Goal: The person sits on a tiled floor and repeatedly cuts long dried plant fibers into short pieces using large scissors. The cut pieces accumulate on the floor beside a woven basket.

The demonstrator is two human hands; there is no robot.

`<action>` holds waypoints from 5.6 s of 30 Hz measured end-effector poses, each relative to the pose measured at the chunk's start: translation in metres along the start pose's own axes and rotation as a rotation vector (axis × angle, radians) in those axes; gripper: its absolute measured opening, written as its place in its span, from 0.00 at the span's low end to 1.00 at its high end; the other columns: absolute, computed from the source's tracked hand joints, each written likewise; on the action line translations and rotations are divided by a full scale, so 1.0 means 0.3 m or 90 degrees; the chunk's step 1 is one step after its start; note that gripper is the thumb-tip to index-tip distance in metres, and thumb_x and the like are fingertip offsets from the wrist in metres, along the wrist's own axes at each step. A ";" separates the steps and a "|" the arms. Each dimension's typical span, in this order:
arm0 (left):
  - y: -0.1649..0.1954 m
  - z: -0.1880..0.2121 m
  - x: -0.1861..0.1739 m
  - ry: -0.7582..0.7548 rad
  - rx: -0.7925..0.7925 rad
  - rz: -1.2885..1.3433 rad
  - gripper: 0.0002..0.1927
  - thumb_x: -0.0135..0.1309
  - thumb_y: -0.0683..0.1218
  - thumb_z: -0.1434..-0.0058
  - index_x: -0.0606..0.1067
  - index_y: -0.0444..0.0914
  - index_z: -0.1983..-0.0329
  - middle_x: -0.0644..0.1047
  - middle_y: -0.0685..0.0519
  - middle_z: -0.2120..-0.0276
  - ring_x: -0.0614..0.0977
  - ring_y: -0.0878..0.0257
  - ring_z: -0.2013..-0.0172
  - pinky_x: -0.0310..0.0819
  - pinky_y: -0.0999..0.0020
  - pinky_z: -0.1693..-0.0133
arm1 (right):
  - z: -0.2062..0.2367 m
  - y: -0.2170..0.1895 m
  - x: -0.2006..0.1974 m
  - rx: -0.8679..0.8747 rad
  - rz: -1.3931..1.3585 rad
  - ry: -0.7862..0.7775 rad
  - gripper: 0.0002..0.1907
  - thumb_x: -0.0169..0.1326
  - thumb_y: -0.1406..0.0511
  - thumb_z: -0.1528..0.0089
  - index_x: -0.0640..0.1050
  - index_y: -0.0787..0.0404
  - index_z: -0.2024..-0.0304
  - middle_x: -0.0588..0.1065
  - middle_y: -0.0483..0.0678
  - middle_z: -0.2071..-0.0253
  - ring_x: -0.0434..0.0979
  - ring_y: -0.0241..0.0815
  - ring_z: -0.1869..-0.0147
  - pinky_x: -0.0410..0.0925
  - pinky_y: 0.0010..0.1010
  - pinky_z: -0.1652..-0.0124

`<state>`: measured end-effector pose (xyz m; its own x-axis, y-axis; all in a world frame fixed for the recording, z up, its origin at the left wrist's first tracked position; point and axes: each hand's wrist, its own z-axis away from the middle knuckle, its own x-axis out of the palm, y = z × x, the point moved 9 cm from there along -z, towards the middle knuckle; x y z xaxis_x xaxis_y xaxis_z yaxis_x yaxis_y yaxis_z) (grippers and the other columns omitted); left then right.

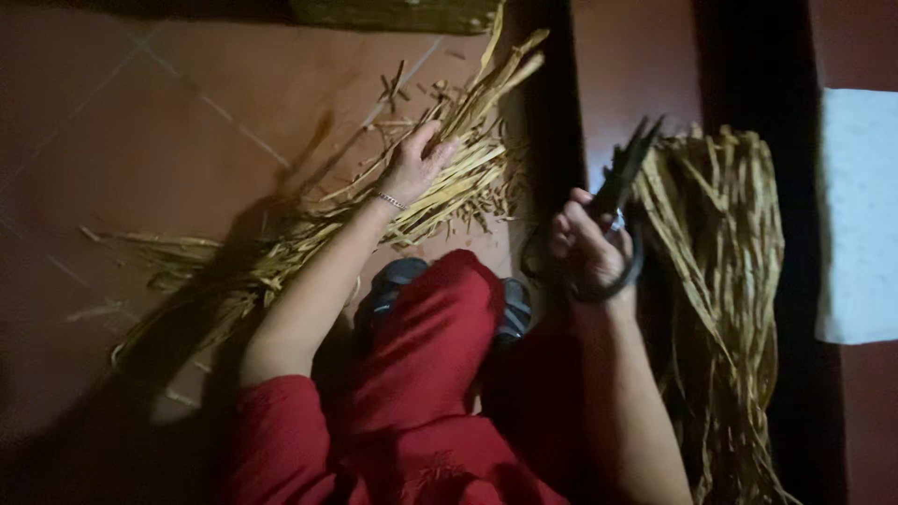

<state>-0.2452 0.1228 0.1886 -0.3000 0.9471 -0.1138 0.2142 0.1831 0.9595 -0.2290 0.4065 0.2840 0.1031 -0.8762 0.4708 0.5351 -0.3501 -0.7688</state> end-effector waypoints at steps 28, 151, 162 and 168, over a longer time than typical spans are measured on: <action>0.622 0.158 0.465 -0.176 0.014 0.089 0.10 0.56 0.46 0.29 0.75 0.36 0.50 0.78 0.57 0.63 0.77 0.70 0.61 0.75 0.71 0.57 | 0.140 -0.246 -0.053 -0.429 0.028 0.122 0.24 0.65 0.72 0.42 0.70 0.67 0.47 0.74 0.46 0.70 0.75 0.37 0.71 0.69 0.29 0.70; 0.535 0.059 0.285 -0.083 -0.158 0.387 0.06 0.58 0.43 0.33 0.76 0.35 0.58 0.77 0.55 0.69 0.78 0.70 0.74 0.76 0.73 0.70 | 0.136 -0.175 0.052 -0.460 0.557 -0.004 0.28 0.39 0.50 0.25 0.77 0.63 0.41 0.72 0.41 0.70 0.70 0.29 0.66 0.66 0.21 0.65; 0.558 0.068 0.276 -0.085 -0.143 0.314 0.07 0.59 0.43 0.34 0.79 0.34 0.64 0.79 0.54 0.71 0.78 0.69 0.75 0.77 0.73 0.70 | 0.084 -0.123 0.015 -0.435 0.488 -0.057 0.32 0.37 0.45 0.24 0.74 0.66 0.46 0.68 0.42 0.72 0.66 0.32 0.71 0.63 0.25 0.70; 0.555 0.069 0.275 -0.066 -0.162 0.349 0.05 0.59 0.43 0.34 0.77 0.36 0.62 0.77 0.56 0.70 0.77 0.71 0.75 0.75 0.74 0.72 | 0.142 -0.147 0.048 -0.393 0.536 -0.029 0.34 0.35 0.44 0.29 0.75 0.63 0.40 0.67 0.40 0.76 0.65 0.31 0.75 0.62 0.26 0.73</action>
<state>-0.2151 0.2368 0.3336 -0.1143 0.9084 0.4021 0.0790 -0.3952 0.9152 -0.2155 0.4234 0.3430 0.2823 -0.9067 -0.3135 -0.2451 0.2478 -0.9373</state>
